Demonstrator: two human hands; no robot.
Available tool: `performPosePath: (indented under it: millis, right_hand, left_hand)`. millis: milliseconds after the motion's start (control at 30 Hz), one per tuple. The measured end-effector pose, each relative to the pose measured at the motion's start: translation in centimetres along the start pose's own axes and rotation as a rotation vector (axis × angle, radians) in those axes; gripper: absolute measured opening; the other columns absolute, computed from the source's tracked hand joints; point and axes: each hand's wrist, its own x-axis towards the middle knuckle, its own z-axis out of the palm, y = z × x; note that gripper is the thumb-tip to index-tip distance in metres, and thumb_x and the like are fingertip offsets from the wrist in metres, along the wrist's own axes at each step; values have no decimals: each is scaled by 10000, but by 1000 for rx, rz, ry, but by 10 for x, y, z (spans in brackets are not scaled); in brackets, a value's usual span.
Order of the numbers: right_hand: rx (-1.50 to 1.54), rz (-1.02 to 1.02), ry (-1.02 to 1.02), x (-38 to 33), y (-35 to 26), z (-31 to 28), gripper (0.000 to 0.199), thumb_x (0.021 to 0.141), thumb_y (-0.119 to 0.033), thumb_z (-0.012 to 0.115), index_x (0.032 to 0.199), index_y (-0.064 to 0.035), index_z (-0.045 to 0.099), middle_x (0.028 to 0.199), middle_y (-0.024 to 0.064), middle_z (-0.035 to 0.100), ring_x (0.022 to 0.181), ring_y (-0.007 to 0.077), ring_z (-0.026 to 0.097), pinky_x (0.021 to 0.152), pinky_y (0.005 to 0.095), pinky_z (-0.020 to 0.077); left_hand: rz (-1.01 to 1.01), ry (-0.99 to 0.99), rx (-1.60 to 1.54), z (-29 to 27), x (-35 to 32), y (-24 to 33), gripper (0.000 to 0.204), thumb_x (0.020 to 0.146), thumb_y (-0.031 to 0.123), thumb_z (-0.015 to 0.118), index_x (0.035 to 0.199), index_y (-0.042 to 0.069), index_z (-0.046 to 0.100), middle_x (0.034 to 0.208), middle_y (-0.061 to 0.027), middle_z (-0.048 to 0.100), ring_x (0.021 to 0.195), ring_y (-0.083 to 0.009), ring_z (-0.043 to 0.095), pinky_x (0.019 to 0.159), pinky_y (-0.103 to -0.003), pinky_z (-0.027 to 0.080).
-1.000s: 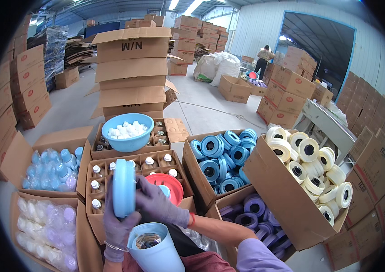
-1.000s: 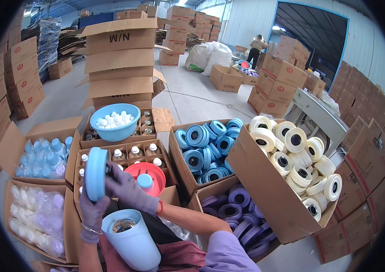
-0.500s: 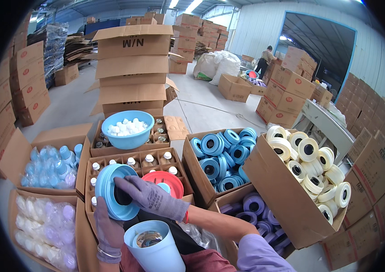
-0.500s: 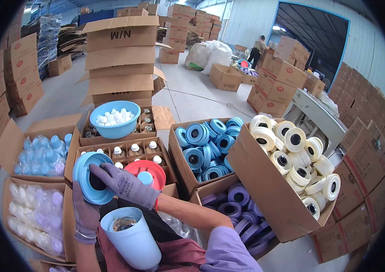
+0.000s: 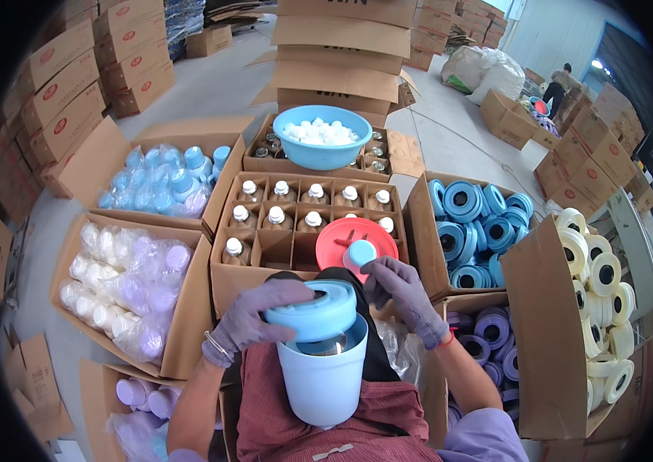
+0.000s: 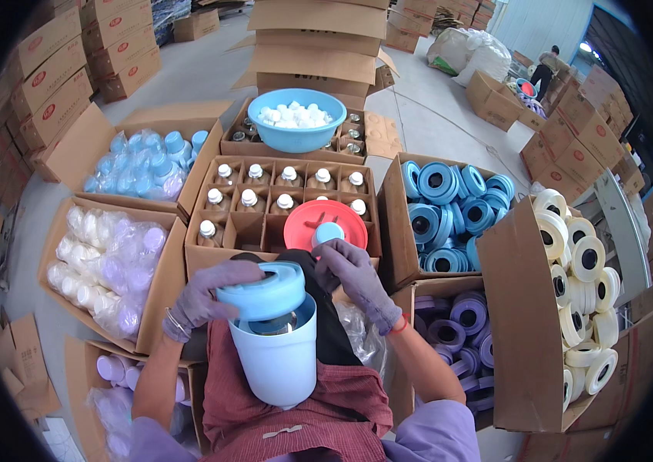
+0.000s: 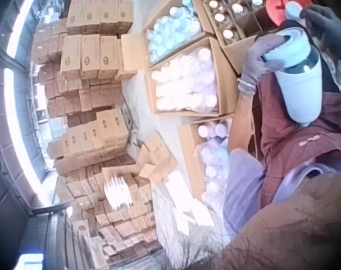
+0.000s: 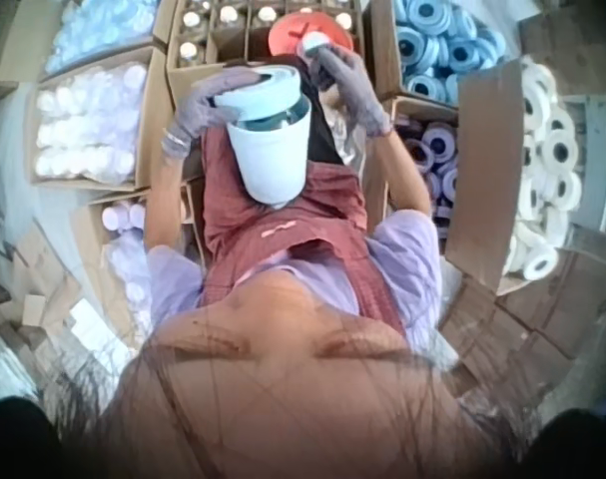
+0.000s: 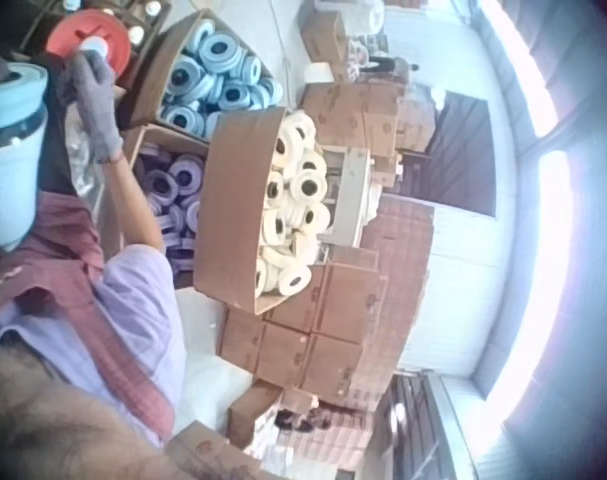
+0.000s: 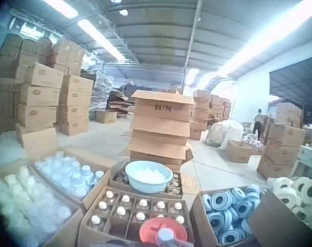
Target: The person assembles thermos flasks by inserting inner metal liners into plastic bodies, adding gaskets and caps, and wrapping each unit in plastic. The person handles blue, purple, and white flask bodies, gaskets, and caps from nearby boxes.
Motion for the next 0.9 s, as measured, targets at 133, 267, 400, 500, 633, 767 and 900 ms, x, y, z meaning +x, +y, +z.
performPosePath:
  millis: [133,267,400,500,633,767,900]
  right_hand:
    - [105,-243,-207,-12,23,23,409,1070,-246,361,1308,13,570,1374,175,549,1314,230,501,1137,349,341]
    - [-318,-527,-81,-27,29,36,304,973,-116,458,1208,9,604,1312,203,586,1267,341,546,1066,380,429]
    - [-281,-552,-142,-21,43,42,274,950,-100,479,1159,8,620,1324,224,586,1219,363,584,1045,386,450]
    - [-111,-519,-345,4,53,41,253,917,-88,544,1136,1,634,1320,198,593,1214,308,594,1046,369,450]
    - [418,-370,-706,41,83,51,287,992,-172,447,1099,-6,655,1365,140,553,1196,249,594,1063,340,432]
    - [545,-153,-729,40,69,47,414,1047,-226,332,1068,15,668,1313,140,589,1204,242,577,1087,345,407]
    - [-281,-571,-366,15,18,38,299,985,-153,446,1136,28,630,1160,160,647,1096,286,608,998,384,467]
  left_hand:
    - [210,-198,186,-3,12,2,741,702,460,835,1302,68,648,1325,-116,624,1290,-337,535,1108,-449,395]
    - [184,-247,187,9,16,15,755,639,493,832,1235,56,678,1268,-104,664,1284,-355,541,1097,-469,410]
    - [135,-158,269,24,-13,11,717,702,500,809,1249,62,662,1279,-117,650,1270,-358,549,1093,-465,414]
    - [97,-35,505,38,-23,33,676,763,507,773,1245,50,647,1253,-138,647,1236,-366,563,1069,-468,428]
    - [-26,154,869,78,-19,66,591,825,499,721,1189,44,622,1168,-132,643,1159,-345,583,992,-465,446]
    - [0,191,813,79,-12,71,437,869,384,698,1144,49,639,1129,-118,670,1124,-318,612,957,-435,472]
    - [-132,166,26,17,-18,25,248,981,146,516,1131,14,663,1155,-136,700,1154,-276,638,1044,-373,463]
